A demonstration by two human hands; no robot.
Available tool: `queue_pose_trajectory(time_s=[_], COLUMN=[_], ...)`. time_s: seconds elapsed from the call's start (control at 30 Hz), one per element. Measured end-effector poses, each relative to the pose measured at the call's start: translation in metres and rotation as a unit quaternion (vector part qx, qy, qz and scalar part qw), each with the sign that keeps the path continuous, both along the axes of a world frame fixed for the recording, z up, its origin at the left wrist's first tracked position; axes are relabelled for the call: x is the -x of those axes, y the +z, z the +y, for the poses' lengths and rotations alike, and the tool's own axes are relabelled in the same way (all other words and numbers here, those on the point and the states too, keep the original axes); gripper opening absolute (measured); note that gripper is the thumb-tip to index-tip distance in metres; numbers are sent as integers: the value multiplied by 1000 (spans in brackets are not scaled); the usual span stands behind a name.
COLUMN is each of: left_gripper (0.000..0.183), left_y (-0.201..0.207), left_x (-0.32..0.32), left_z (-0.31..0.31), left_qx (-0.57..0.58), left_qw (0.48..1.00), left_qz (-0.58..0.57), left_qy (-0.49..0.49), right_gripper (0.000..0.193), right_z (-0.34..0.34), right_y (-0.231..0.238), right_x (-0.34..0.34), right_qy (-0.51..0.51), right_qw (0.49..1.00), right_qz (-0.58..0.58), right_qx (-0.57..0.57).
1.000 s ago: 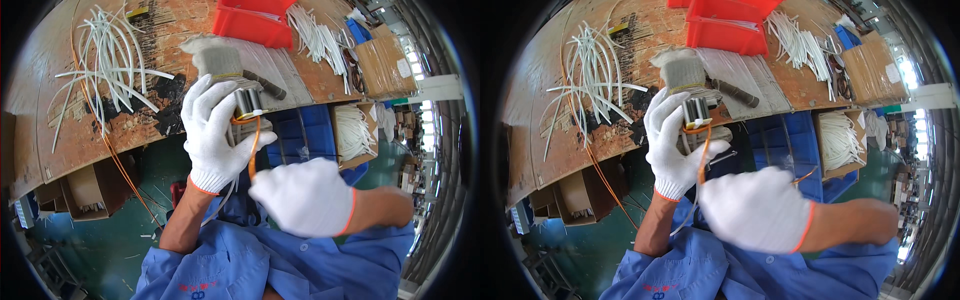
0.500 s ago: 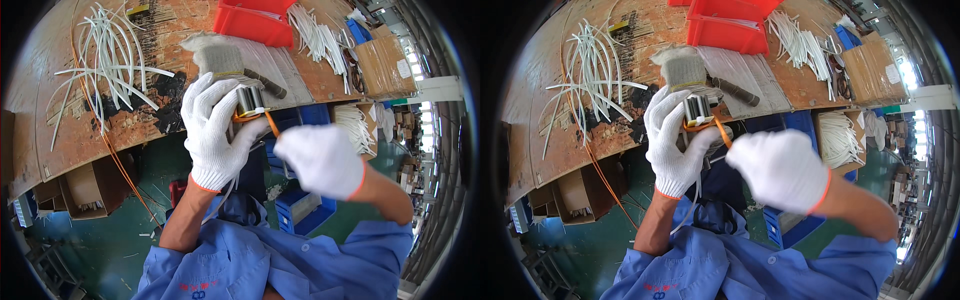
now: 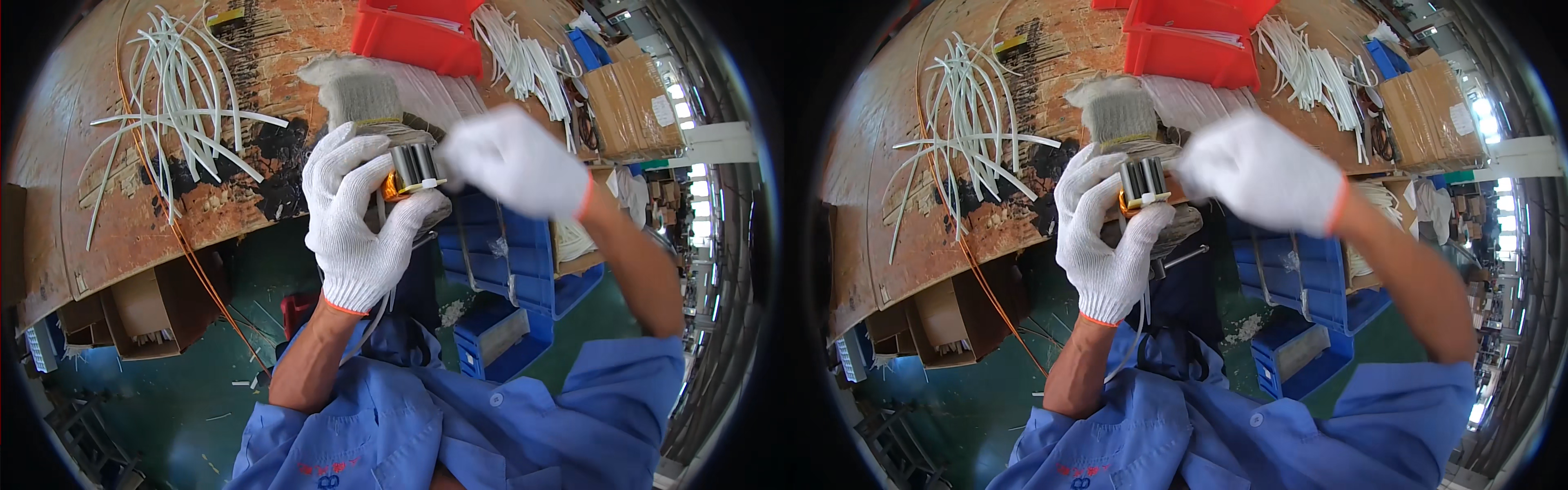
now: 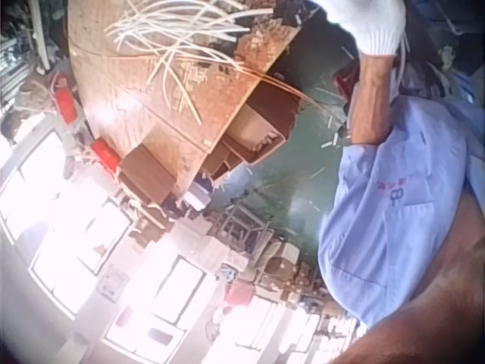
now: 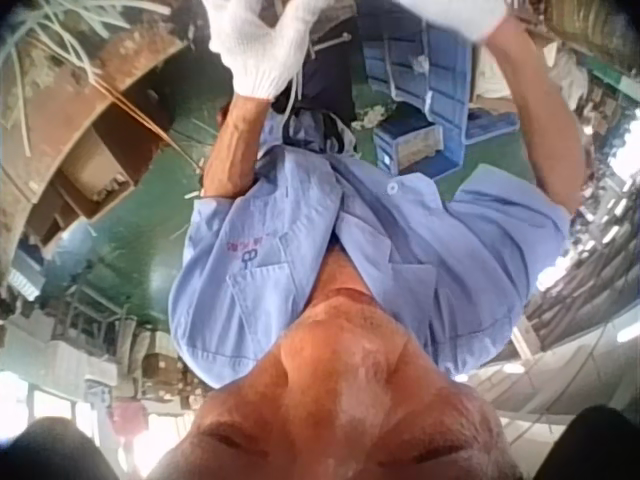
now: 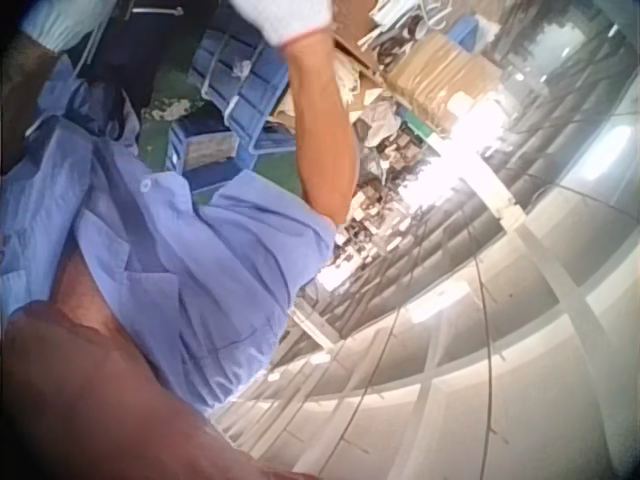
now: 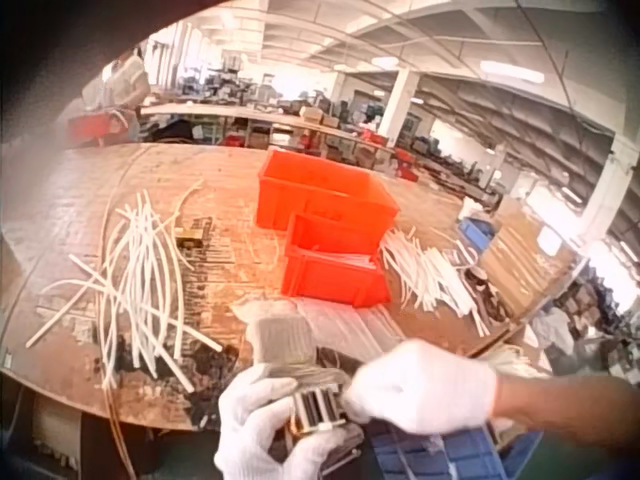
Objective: The worker cuts plastic strapping, wraps insulation tape, and secures copper coils/windings using standard workspace fixtures and manual dexterity.
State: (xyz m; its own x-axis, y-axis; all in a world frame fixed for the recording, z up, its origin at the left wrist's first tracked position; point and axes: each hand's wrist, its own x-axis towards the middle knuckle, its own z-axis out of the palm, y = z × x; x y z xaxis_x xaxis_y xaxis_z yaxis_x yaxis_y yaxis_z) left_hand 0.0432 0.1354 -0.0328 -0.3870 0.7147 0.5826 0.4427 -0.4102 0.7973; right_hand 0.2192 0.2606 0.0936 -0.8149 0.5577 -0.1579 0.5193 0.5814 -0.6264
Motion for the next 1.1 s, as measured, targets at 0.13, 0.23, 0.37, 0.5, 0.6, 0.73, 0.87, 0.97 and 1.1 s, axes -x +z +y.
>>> queue_pose_trajectory(time_s=[0.13,0.23,0.37,0.5,0.6,0.73,0.87,0.97,1.1], left_gripper=[72,79,54,42,40,62,74,71,52], left_y=[-7,-6,-41,5,2,-6,11,-14,0], left_x=[3,3,-17,0,5,3,2,8,-4], left_z=[8,7,-13,0,3,6,7,8,-3], left_qx=[-64,-54,67,20,-6,-30,-54,-1,82], left_qw=[993,993,985,1000,1000,998,991,997,994], left_qz=[103,101,-98,12,26,49,123,77,-40], left_qy=[15,11,-124,20,4,-8,-10,-22,-58], right_gripper=[17,23,23,23,22,14,12,21,23], right_z=[-109,-134,-54,45,31,-52,-139,-116,-18], right_y=[16,36,32,14,14,-5,34,35,40], right_x=[-10,43,84,100,46,-17,11,64,94], right_qy=[81,150,195,305,22,88,70,141,290], right_qw=[948,918,899,913,997,956,949,906,904], right_qz=[-112,-135,-15,4,-58,34,-109,-115,-4], right_qx=[-288,-341,-391,-272,54,-278,-286,-382,-315])
